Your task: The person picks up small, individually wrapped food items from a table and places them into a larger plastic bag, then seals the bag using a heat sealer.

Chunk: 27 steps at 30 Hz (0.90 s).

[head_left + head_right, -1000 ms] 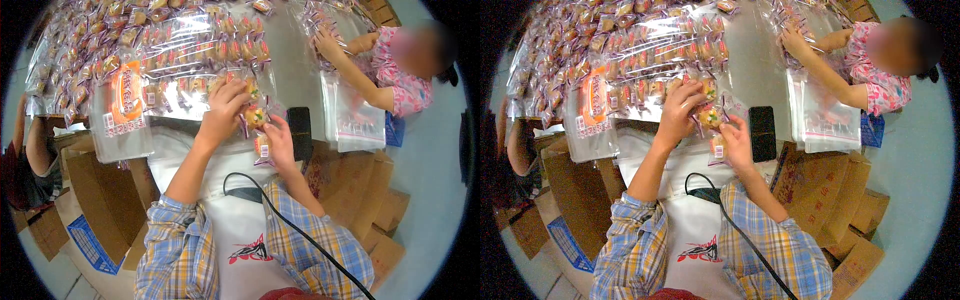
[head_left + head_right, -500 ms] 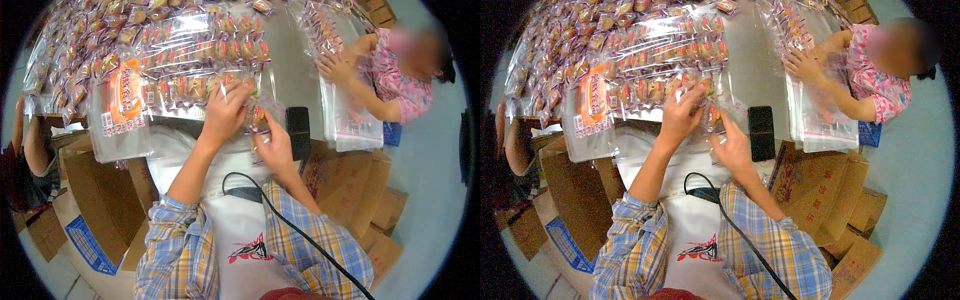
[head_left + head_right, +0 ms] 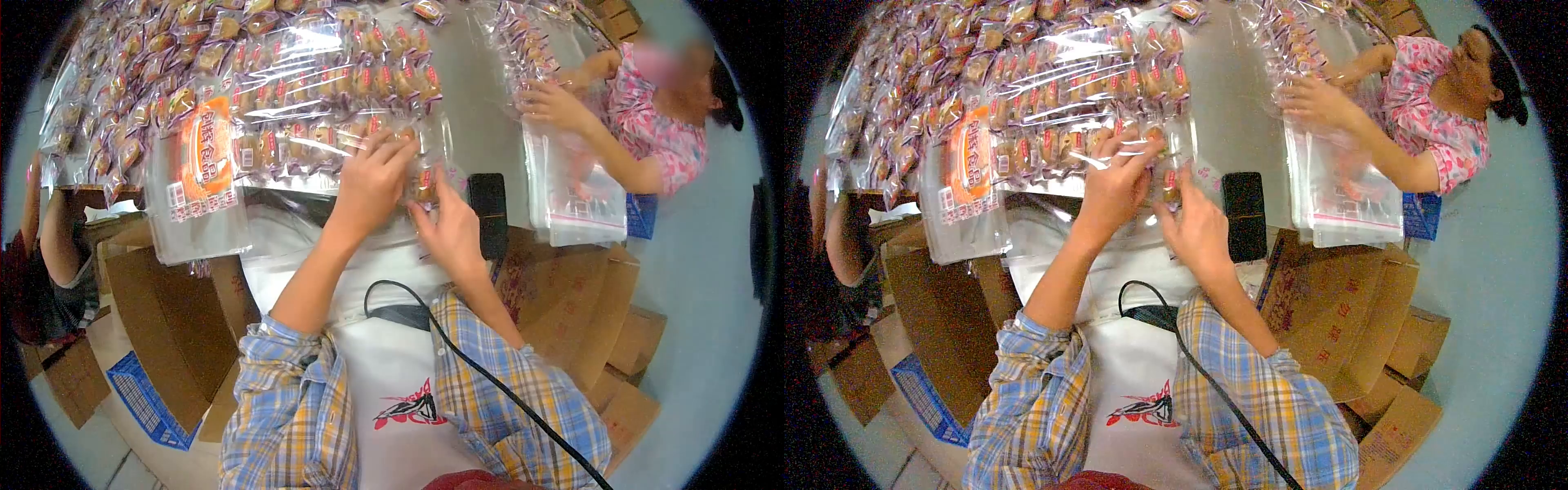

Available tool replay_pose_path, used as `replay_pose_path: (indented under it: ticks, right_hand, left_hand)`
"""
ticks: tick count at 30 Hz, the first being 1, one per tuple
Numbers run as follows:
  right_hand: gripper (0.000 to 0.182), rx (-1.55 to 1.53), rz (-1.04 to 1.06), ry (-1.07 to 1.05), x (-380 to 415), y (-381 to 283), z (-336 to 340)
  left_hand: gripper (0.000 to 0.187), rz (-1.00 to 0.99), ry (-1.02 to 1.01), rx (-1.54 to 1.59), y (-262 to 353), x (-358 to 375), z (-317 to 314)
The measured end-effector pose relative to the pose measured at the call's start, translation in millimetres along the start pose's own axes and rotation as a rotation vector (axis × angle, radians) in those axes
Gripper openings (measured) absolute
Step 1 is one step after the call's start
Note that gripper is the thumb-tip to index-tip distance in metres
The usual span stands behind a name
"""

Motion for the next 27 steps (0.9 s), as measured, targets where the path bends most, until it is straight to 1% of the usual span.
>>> replay_pose_path:
  ticks: [3, 4, 7, 10, 13, 14, 16, 17, 18, 21, 22, 25, 27]
  right_hand:
    - [0.078, 0.059, -0.123, -0.057, -1.6, -1.8, 7.0]
    - [0.077, 0.078, -0.156, -0.069, -2.0, -0.3, 8.6]
    - [0.072, 0.038, 0.014, 0.061, -5.1, 1.0, 13.7]
    - [0.074, -0.039, 0.067, 0.097, -9.7, 1.3, 11.7]
    - [0.076, -0.032, -0.01, 0.015, -15.7, 6.6, 6.4]
    - [0.077, -0.081, -0.032, 0.02, -17.3, 8.0, 5.8]
    - [0.077, -0.178, -0.077, 0.019, -18.7, 13.4, 3.6]
    - [0.076, -0.239, -0.051, 0.025, -19.3, 16.3, 1.8]
    - [0.074, -0.299, -0.023, 0.031, -20.8, 20.0, -0.6]
    - [0.075, -0.391, 0.036, 0.023, -21.2, 28.0, -3.9]
    - [0.076, -0.405, 0.045, 0.016, -19.5, 28.7, -3.1]
    - [0.071, -0.458, -0.223, -0.124, -15.4, 34.0, 0.1]
    - [0.063, -0.569, -0.298, -0.076, -13.7, 37.5, 1.2]
  left_hand:
    - [0.038, 0.059, -0.022, 0.067, -9.9, 5.2, 0.7]
    - [0.036, 0.042, 0.001, 0.1, -13.9, 3.5, 0.3]
    - [0.04, -0.011, -0.015, 0.037, -9.4, 3.0, 1.4]
    - [0.045, -0.024, -0.089, -0.035, -1.0, 3.4, 2.1]
    - [0.052, 0.013, -0.183, 0.066, -0.8, 5.0, 2.9]
    - [0.055, -0.109, -0.152, -0.016, 0.9, 2.6, 5.4]
    - [0.057, -0.076, -0.144, 0.013, 4.2, -0.6, 8.3]
    - [0.058, -0.056, -0.139, 0.028, 6.4, 0.1, 8.6]
    - [0.06, 0.051, -0.2, 0.107, 3.7, 1.9, 3.3]
    - [0.061, -0.007, -0.185, -0.011, 4.5, 1.5, 0.5]
    - [0.06, -0.041, -0.102, -0.029, 2.5, 2.8, -3.2]
    - [0.058, -0.014, -0.107, -0.045, 2.9, 7.3, -7.7]
    - [0.057, -0.001, -0.121, -0.035, -0.9, 9.0, -8.7]
Point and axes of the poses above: each hand's wrist, its own x-axis away from the middle knuckle, its own z-axis out of the back of the hand, y = z × x, the point moved 5 cm from there along -x, towards the middle knuckle, and after that the axes turned 14 degrees about y, right-handed, at the moved point
